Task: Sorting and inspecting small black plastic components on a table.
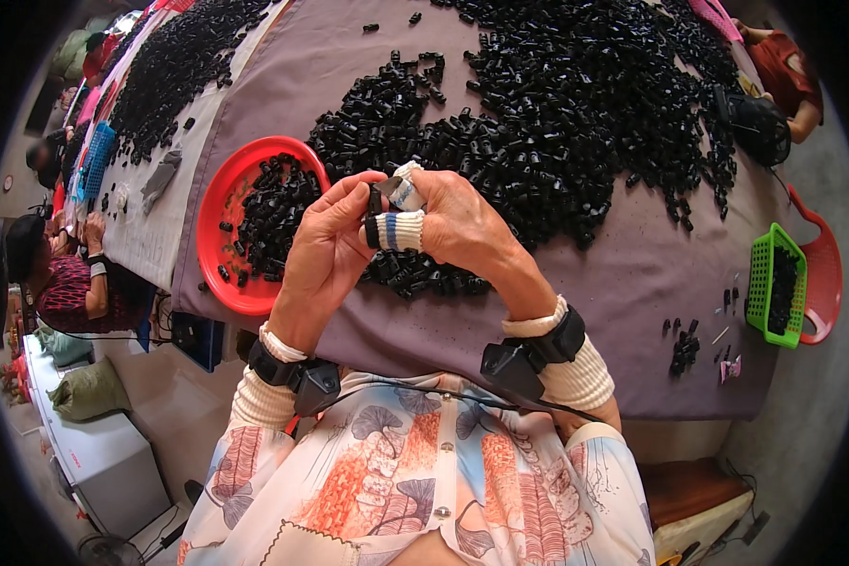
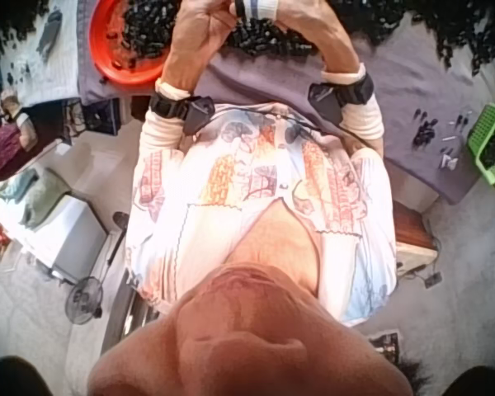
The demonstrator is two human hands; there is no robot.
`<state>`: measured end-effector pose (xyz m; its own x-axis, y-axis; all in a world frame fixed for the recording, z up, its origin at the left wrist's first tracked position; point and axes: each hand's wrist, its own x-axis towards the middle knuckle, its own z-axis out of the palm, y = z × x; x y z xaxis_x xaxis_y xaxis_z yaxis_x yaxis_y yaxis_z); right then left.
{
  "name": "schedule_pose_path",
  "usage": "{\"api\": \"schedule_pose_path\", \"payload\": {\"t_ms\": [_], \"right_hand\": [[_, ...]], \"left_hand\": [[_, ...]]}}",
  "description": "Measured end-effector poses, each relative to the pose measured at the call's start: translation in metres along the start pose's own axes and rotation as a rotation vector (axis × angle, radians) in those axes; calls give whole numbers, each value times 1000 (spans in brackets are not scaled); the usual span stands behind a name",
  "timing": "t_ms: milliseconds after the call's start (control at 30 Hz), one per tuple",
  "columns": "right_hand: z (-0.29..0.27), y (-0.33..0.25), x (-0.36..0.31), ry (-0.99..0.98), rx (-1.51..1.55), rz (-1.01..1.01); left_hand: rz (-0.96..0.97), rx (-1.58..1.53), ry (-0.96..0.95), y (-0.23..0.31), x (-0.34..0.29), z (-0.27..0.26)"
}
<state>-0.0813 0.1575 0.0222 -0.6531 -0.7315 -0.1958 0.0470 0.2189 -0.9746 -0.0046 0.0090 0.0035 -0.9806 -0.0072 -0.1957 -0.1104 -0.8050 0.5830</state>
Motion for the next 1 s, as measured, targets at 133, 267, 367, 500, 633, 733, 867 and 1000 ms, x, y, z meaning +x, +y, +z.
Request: {"api": "schedule_pose_path", "payload": {"t_ms": [133,267,367,500,633,733,867,1000], "right_hand": [[0,-1,0,-21,-53,6],[-2,-1,1,-35,-83,-36],[-2,-2,1,-32,-150,-82],[-1,-6,0,-53,-128,-76],[-1,3,1,-51,-141,-62],[-1,1,2,-48,-190,-75],[2,-6,1,-20,-109,-124],[2,2,4,0,56,-28]], "left_hand": [[2,12,-3,2,-1,3],[3,26,-19,2,0,2],[10,37,-5,1,0,2],[20,76,32,1,-1,4],[20,130,74,1,-1,9],[26,146,44,0,-1,2],[11,72,85,3,-1,6],[3,-31,40,0,1,-2]]}}
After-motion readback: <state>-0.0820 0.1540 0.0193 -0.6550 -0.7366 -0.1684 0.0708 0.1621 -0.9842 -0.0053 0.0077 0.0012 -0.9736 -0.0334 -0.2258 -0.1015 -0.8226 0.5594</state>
